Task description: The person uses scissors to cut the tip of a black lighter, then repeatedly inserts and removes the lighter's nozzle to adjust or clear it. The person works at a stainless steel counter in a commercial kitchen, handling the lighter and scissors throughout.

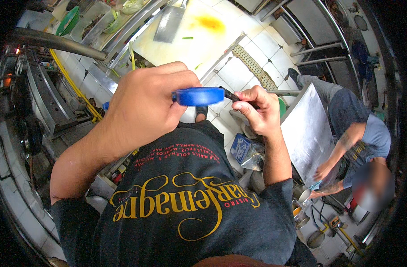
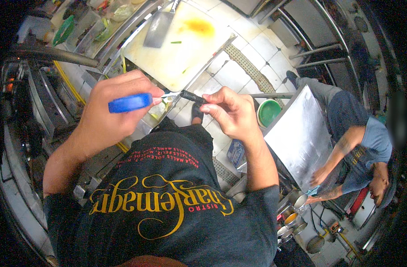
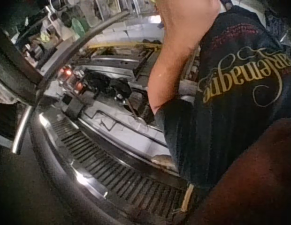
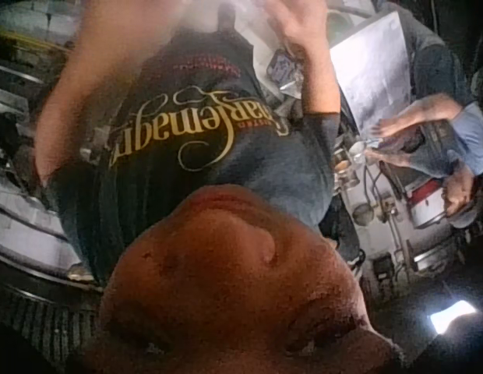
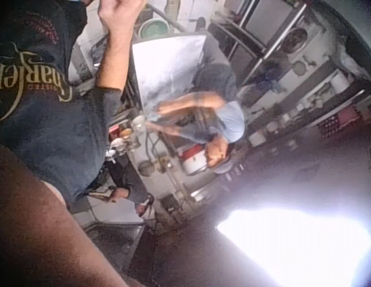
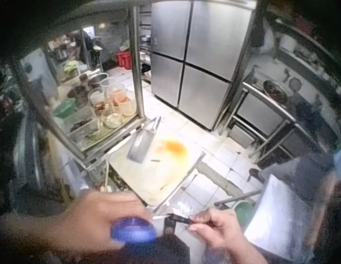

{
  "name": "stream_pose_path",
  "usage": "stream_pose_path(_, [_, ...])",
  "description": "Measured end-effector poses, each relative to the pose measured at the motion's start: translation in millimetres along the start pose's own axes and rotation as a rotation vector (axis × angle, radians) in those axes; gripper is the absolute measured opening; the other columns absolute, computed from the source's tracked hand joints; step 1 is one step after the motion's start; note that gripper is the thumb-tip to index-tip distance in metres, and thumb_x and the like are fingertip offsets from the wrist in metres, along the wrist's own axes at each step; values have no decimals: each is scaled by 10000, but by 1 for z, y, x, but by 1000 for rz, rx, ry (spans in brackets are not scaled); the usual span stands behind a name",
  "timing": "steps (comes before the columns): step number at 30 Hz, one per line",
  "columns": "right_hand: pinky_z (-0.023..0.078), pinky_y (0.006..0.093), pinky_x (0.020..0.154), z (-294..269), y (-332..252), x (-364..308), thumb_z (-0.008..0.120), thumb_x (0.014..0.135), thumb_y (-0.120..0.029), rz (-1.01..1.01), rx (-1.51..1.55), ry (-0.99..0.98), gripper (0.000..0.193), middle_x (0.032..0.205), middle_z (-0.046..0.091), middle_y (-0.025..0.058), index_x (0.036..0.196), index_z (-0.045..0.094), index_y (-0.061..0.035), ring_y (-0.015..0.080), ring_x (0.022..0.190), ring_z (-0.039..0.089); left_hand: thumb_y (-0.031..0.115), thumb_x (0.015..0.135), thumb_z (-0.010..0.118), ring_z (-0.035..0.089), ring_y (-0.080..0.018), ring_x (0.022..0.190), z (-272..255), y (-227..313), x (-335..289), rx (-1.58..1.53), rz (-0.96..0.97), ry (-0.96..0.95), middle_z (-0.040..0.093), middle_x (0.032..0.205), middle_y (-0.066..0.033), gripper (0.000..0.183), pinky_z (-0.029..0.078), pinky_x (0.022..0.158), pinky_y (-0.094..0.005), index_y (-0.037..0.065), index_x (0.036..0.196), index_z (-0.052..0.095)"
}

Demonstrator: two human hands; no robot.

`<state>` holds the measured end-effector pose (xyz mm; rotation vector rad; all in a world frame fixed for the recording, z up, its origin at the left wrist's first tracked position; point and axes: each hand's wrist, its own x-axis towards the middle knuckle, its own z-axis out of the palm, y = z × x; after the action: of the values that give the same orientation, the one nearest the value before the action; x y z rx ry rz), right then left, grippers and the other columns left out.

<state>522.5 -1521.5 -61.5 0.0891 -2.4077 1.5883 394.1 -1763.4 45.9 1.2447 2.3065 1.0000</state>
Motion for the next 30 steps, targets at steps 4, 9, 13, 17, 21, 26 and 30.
stream_pose_path(4, [562,282,716,10,3,0,729,882,-52,83,174,49,114,850,739,118,902,647,24,164,786,721,-10,841,700,665,-258,796,1,7,-1,-18,28,105,664,849,-138,116,504,714,-326,-21,955,692])
stream_pose_path(9, [518,315,619,32,7,-9,688,902,-14,50,749,46,165,790,648,122,1017,571,1,188,679,640,-54,838,689,645,-202,736,5,1,-4,-84,203,336,667,869,-113,144,502,663,-292,-4,972,704])
stream_pose_path(13, [488,310,501,39,-6,-7,756,890,-176,-38,776,-9,258,761,635,164,985,574,-20,198,570,619,-53,845,692,595,-143,682,-3,-2,-22,-153,49,422,668,897,-101,149,470,606,-261,15,977,704])
stream_pose_path(17, [461,301,461,38,-11,3,742,906,-207,-142,795,-98,264,686,631,172,1003,601,-6,194,530,612,-35,800,735,672,-239,781,-10,-3,-35,-105,-12,459,710,886,-125,154,523,720,-320,15,945,714])
stream_pose_path(21, [462,303,473,48,-9,11,744,904,-202,-83,863,-95,257,686,627,157,999,600,-12,197,537,612,-44,782,725,670,-249,787,-15,0,-43,-51,34,396,706,903,-138,173,524,728,-333,14,945,708])
stream_pose_path(26, [461,293,497,60,2,15,748,901,-215,-61,897,-134,269,706,626,150,994,585,-23,191,538,604,-55,785,704,677,-261,807,-12,-5,-55,-41,-17,383,706,913,-152,181,531,742,-337,5,955,704])
stream_pose_path(30, [457,270,522,66,12,13,711,931,-237,63,1005,-122,254,675,620,136,990,576,-29,144,493,542,-78,756,731,694,-248,791,-11,-10,-58,28,-19,407,702,891,-128,238,544,691,-310,19,973,718])
